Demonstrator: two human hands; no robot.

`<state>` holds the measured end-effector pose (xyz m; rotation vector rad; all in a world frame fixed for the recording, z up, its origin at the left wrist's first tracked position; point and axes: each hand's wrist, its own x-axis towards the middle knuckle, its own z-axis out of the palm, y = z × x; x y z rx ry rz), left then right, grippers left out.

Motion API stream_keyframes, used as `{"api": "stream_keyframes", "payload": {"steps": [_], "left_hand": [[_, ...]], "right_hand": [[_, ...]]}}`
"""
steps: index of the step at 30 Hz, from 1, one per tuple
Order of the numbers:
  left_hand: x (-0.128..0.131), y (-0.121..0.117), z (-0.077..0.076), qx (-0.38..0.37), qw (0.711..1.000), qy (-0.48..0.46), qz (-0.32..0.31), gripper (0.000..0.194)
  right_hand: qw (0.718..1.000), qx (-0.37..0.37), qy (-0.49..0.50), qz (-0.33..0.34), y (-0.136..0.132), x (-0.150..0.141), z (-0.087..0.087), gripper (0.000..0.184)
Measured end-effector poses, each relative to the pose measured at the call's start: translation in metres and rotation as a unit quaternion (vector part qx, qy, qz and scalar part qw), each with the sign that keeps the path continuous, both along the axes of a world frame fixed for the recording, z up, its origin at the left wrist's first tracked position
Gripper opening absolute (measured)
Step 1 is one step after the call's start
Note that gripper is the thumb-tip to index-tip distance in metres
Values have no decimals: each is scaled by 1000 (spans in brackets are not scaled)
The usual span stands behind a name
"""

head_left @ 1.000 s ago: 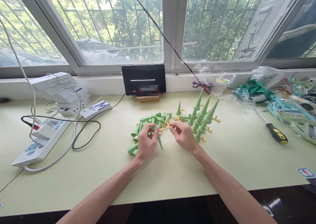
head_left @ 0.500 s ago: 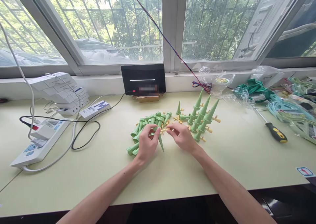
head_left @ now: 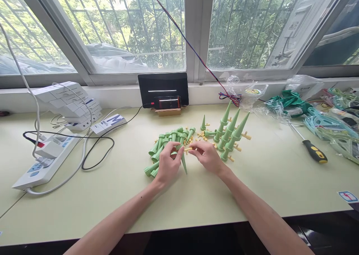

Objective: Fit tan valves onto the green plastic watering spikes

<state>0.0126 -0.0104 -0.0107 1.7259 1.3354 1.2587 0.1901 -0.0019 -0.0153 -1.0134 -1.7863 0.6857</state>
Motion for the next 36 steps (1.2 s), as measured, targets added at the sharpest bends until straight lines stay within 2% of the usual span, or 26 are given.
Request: {"api": "stream_keyframes", "payload": {"steps": [23, 36], "left_hand": [[0, 1, -3, 7, 1000, -16, -5, 24], [1, 0, 0, 39, 998, -2, -50, 31]], "right_hand": [[999, -22, 26, 3, -2, -1, 3, 16], [999, -35, 19, 4, -1, 0, 1, 21]]}}
